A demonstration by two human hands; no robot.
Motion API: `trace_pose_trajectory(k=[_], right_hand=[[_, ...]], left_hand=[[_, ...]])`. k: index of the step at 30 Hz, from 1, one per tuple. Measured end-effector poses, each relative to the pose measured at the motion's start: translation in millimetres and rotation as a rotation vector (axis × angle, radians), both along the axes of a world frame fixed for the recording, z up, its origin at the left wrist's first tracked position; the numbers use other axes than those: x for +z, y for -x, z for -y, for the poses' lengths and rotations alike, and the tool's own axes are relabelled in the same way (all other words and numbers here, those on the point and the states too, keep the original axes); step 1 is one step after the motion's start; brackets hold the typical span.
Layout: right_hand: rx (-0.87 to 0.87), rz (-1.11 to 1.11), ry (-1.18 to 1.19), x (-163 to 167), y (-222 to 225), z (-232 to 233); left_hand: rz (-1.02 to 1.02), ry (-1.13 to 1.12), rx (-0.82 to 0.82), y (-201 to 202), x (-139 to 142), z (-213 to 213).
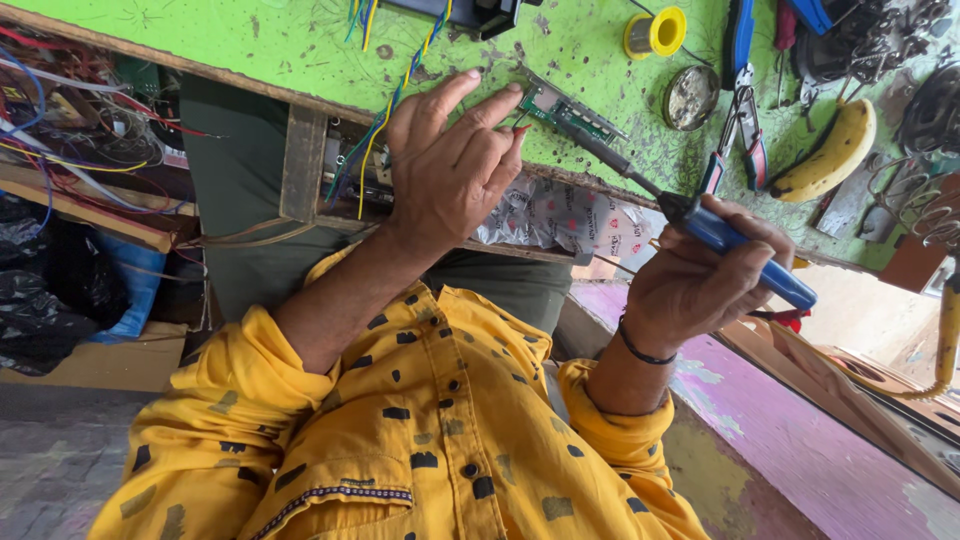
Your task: The person solders wires to a small circuit board using a soldering iron and solder. They then strip and twist wires, apply flux, and solder the wires to a small cylindrical component before placing it on the board.
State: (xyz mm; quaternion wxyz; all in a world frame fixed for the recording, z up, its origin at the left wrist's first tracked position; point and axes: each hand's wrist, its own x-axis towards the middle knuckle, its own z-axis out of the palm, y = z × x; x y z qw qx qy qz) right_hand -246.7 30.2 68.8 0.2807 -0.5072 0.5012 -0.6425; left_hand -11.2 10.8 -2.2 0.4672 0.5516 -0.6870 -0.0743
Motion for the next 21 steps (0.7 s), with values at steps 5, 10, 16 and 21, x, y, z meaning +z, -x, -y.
trace_pose_trajectory(k=[5, 10, 16, 21], right_hand=[[0.006, -0.008, -0.028, -3.2, -7.4, -0.7], [0.01, -0.011, -0.029, -3.6, -9.3, 1.0], [0.016, -0.001, -0.03, -6.9, -8.0, 1.9], [0.017, -0.007, -0.024, -8.8, -6.7, 2.9]], left_hand=[[-0.015, -0.007, -0.013, -1.1, -0.3, -0.5], [-0.02, 0.005, -0.009, -0.4, -1.9, 0.2], [-0.016, 0.013, -0.007, -0.2, -3.8, 0.9], [-0.015, 0.008, -0.004, -0.8, -2.8, 0.7]])
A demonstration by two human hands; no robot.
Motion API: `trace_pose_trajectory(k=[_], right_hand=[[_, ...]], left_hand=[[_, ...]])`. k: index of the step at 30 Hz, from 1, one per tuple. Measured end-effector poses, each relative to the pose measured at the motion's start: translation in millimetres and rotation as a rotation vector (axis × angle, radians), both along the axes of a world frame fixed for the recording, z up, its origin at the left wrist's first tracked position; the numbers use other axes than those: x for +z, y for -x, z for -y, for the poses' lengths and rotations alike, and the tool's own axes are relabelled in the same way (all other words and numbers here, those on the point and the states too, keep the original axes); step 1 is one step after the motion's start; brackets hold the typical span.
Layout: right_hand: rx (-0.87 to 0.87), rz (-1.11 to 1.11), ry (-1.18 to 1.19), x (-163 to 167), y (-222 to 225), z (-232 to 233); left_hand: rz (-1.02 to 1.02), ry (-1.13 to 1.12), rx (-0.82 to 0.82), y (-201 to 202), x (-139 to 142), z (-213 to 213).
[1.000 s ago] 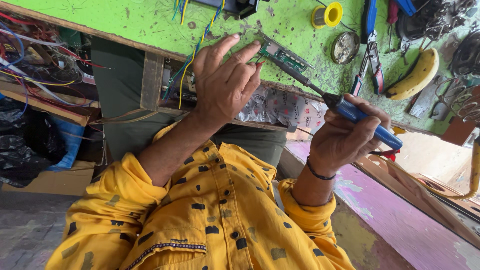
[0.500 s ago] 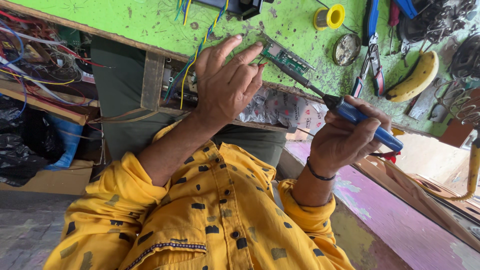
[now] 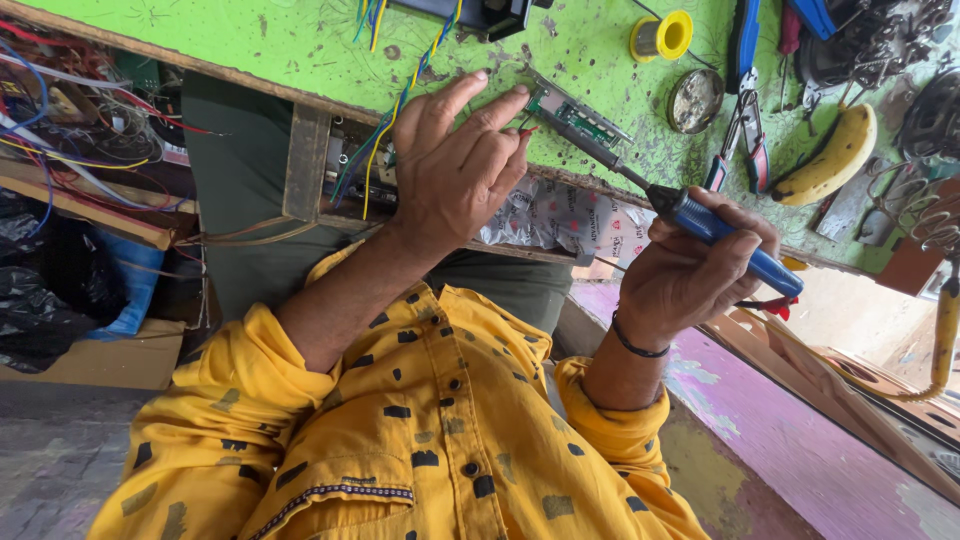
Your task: The person solders wires to a small circuit board using a soldering iron and solder. They then strip and twist wires, apply flux, and solder the wires to a small cylindrical component before placing it on the board.
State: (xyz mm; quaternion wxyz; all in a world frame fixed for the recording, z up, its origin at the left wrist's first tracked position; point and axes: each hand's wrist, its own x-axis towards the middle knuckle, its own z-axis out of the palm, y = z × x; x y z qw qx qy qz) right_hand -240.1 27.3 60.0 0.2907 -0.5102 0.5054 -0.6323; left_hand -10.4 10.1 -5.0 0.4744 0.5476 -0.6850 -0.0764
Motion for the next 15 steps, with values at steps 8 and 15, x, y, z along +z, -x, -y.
trace_pose_trajectory(k=[8, 15], right_hand=[[0.004, 0.014, -0.007, 0.7, 0.0, -0.3], [-0.002, 0.008, -0.002, 0.5, 0.0, -0.5]], left_hand=[[-0.009, -0.007, -0.01, -0.5, 1.5, -0.1], [-0.003, -0.014, -0.004, 0.2, 1.6, -0.1]])
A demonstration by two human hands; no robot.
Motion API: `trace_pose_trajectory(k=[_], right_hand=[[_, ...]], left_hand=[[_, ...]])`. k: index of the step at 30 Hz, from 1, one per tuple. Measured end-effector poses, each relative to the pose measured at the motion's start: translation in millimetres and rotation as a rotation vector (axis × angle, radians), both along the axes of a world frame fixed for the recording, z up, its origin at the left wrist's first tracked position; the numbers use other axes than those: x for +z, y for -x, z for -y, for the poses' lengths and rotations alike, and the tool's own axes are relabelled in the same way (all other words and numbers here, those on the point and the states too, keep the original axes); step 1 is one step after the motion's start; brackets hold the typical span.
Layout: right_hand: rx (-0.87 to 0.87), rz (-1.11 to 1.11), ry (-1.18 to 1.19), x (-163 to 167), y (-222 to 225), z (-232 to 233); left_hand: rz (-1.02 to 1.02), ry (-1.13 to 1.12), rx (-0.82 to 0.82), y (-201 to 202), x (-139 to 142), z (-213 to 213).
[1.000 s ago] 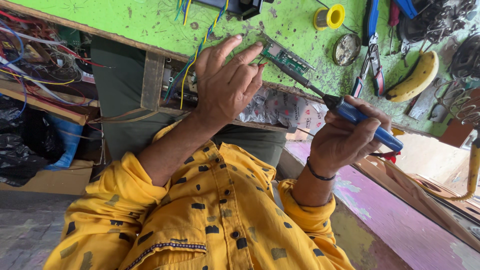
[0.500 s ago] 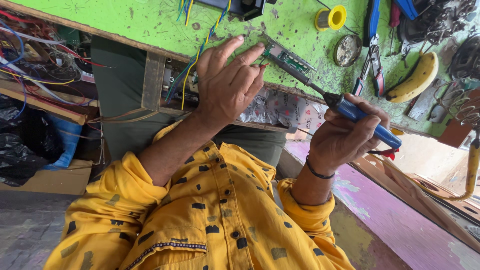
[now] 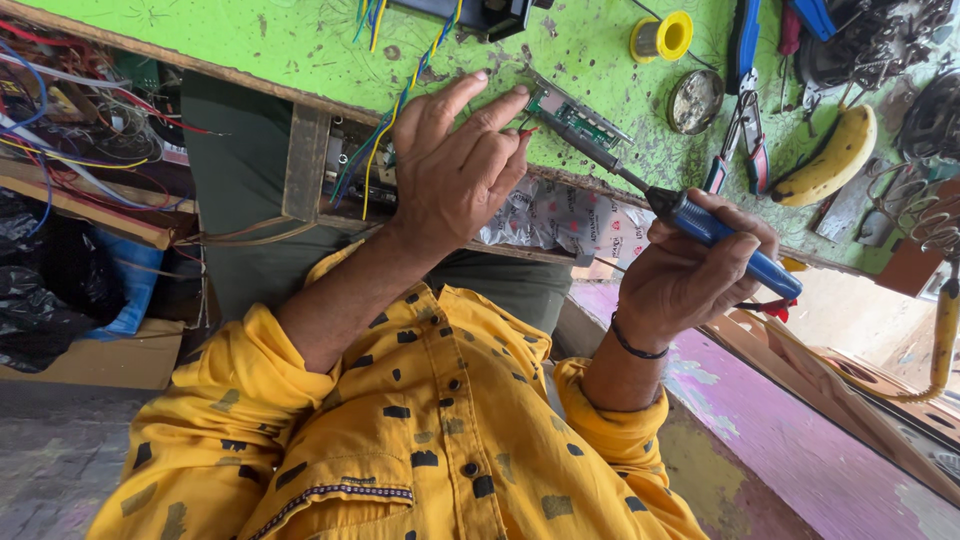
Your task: The person solders wires to a small circuit board using a soldering iron and solder. They then strip and twist wires, apply flux, and solder the wires to a small cylindrical component before placing it on the board.
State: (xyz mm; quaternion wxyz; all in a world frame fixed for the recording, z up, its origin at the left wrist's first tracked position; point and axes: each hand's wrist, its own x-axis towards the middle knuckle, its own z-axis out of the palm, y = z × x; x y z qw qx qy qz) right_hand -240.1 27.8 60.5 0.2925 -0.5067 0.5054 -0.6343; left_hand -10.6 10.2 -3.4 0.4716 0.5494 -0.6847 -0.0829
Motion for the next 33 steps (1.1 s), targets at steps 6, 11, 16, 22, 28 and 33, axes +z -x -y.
trace_pose_trajectory(k=[6, 11, 16, 22, 28, 33], right_hand=[[0.009, 0.003, -0.012, 2.3, 0.2, -3.0], [-0.019, -0.019, 0.019, 7.8, 5.8, -4.5], [-0.047, 0.029, 0.017, 12.0, 14.8, -6.8], [-0.024, 0.102, 0.022, 13.6, 21.6, -9.5], [-0.01, 0.049, 0.026, 9.5, 16.7, -8.4], [-0.019, 0.065, 0.025, 10.9, 21.3, -5.9]], left_hand=[[-0.014, -0.005, -0.003, 1.9, -6.1, -1.9], [-0.019, 0.027, 0.008, 2.6, -7.9, 0.8], [-0.165, -0.044, -0.018, 1.8, 8.1, -5.5], [-0.108, -0.119, 0.005, 6.0, 25.4, -2.2], [-0.06, -0.138, 0.003, 6.8, 28.9, 6.7], [-0.072, -0.155, 0.005, 5.1, 29.7, 5.9]])
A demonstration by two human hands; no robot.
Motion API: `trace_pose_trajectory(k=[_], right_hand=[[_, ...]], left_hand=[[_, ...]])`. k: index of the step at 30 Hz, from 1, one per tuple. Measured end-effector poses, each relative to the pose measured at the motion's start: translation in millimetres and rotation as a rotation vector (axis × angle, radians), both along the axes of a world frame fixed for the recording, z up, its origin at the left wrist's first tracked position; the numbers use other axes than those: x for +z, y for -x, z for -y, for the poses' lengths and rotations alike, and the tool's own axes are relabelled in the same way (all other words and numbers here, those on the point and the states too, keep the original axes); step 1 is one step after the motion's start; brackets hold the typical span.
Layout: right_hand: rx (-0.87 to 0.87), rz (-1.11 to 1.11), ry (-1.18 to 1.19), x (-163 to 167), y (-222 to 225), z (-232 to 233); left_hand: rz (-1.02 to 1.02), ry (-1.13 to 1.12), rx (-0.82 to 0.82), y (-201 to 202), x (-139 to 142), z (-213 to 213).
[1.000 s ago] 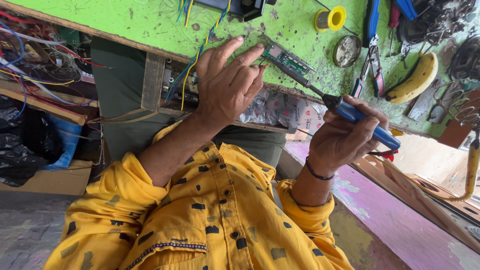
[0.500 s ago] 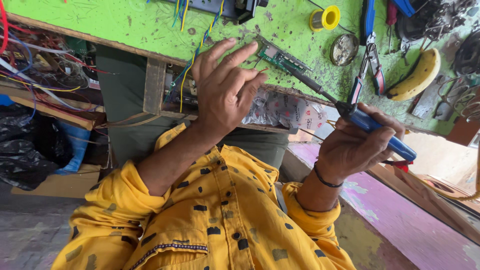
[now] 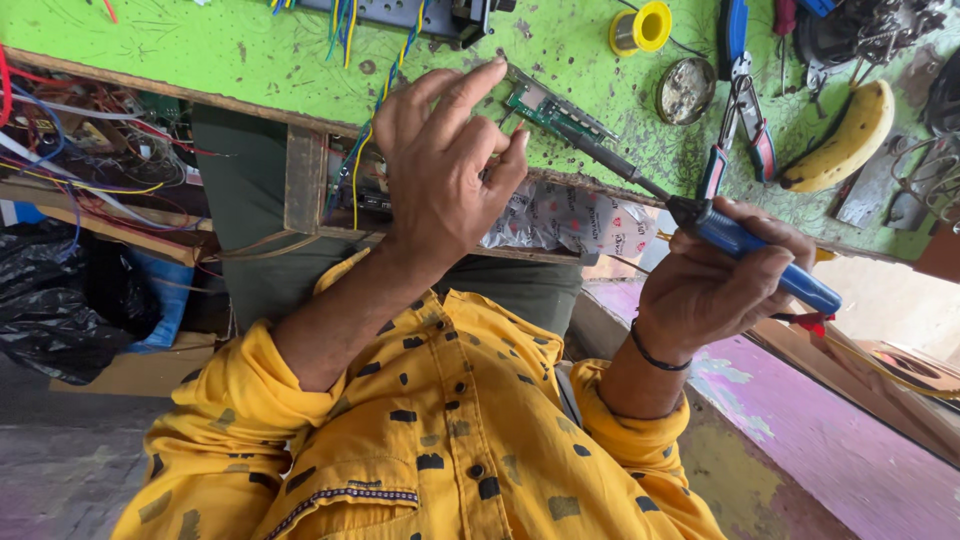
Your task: The person solders wires to a small circuit board using a soldering iron and solder. They then strip and twist wires, apply flux, and solder the wires to a small cylindrical component before placing it on the board.
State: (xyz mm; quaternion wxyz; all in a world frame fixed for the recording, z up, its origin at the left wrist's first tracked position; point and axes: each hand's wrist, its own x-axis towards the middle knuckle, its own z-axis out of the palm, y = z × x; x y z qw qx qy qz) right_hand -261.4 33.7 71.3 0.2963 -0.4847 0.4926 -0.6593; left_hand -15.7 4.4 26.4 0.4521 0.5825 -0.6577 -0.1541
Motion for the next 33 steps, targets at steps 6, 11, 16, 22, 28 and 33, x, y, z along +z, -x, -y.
trace_pose_trajectory(k=[6, 11, 16, 22, 28, 33], right_hand=[[-0.002, 0.006, -0.007, -0.8, 3.3, 0.3], [0.024, 0.0, -0.005, -5.9, -6.8, 1.5], [0.023, 0.0, -0.022, -6.5, -13.3, 4.3], [0.038, 0.005, -0.028, -7.4, -14.4, 7.5], [0.019, -0.017, -0.032, -8.3, -15.0, 6.6], [0.026, -0.007, -0.038, -9.4, -14.2, 7.1]], left_hand=[[0.029, 0.027, -0.025, -2.8, -4.3, 1.5], [0.064, 0.02, -0.038, 0.4, -9.0, 5.5], [0.079, 0.039, -0.016, 2.5, -13.7, 7.5], [0.084, 0.058, -0.004, 4.0, -17.5, 7.9], [0.077, 0.047, -0.018, 3.2, -16.8, 7.3], [0.122, 0.039, 0.001, 4.2, -17.3, 7.6]])
